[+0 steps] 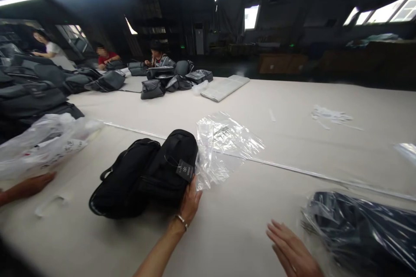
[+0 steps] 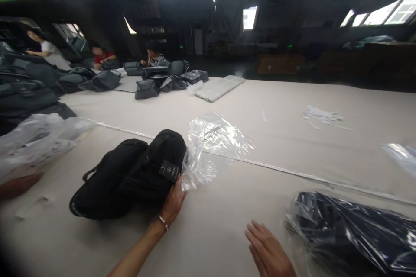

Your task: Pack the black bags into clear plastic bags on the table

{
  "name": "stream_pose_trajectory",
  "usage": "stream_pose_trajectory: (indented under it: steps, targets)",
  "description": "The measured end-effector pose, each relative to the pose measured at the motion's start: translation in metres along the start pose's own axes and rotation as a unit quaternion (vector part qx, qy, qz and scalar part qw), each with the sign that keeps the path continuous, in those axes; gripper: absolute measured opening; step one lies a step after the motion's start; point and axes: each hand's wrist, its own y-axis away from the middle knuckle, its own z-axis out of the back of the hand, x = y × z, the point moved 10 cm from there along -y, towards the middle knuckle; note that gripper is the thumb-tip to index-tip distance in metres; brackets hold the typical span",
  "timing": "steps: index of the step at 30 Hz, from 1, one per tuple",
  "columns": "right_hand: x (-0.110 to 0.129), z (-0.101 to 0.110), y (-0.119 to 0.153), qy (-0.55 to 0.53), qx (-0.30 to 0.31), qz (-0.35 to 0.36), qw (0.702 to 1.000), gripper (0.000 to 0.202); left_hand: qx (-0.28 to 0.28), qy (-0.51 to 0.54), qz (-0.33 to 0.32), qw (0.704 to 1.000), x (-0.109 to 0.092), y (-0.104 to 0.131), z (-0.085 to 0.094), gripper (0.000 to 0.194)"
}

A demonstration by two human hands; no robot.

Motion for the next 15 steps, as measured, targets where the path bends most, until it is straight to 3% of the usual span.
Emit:
stream_pose_trajectory:
  steps: [2, 4, 6, 7, 8, 10, 11, 12, 13, 15]
  targets:
    - [0.009, -0.051, -0.042, -0.002, 0.015, -0.036, 0.999, 0.047, -0.003, 0.014, -0.044, 0.999, -0.007, 0.012, 0.021, 0.062]
    - [0.012, -0.098, -0.083, -0.04, 0.031, -0.097, 0.994, 0.047, -0.016, 0.029, -0.15, 0.988, -0.038, 0.028, 0.057, 0.059]
    - [0.017, -0.13, -0.123, -0.102, 0.039, -0.154, 0.982, 0.047, -0.08, 0.039, -0.264, 0.96, -0.067, 0.046, 0.116, 0.059]
    - [0.021, -0.14, -0.143, -0.136, 0.037, -0.179, 0.974, 0.047, -0.126, 0.045, -0.29, 0.947, -0.071, 0.052, 0.15, 0.06]
    - [0.026, -0.145, -0.164, -0.17, 0.03, -0.202, 0.964, 0.047, -0.189, 0.056, -0.274, 0.941, -0.062, 0.052, 0.186, 0.062]
    - [0.036, -0.145, -0.206, -0.231, 0.002, -0.246, 0.941, 0.047, -0.285, 0.09, -0.176, 0.938, -0.022, 0.04, 0.244, 0.062]
    - [0.04, -0.14, -0.226, -0.26, -0.021, -0.268, 0.928, 0.048, -0.308, 0.113, -0.105, 0.939, 0.007, 0.029, 0.262, 0.058]
    - [0.044, -0.136, -0.243, -0.292, -0.043, -0.288, 0.911, 0.049, -0.306, 0.144, -0.03, 0.941, 0.039, 0.015, 0.268, 0.052]
    - [0.048, -0.132, -0.258, -0.324, -0.063, -0.304, 0.893, 0.049, -0.281, 0.184, 0.046, 0.941, 0.071, -0.001, 0.263, 0.047]
    - [0.057, -0.131, -0.276, -0.375, -0.085, -0.331, 0.862, 0.048, -0.192, 0.284, 0.181, 0.922, 0.128, -0.028, 0.229, 0.049]
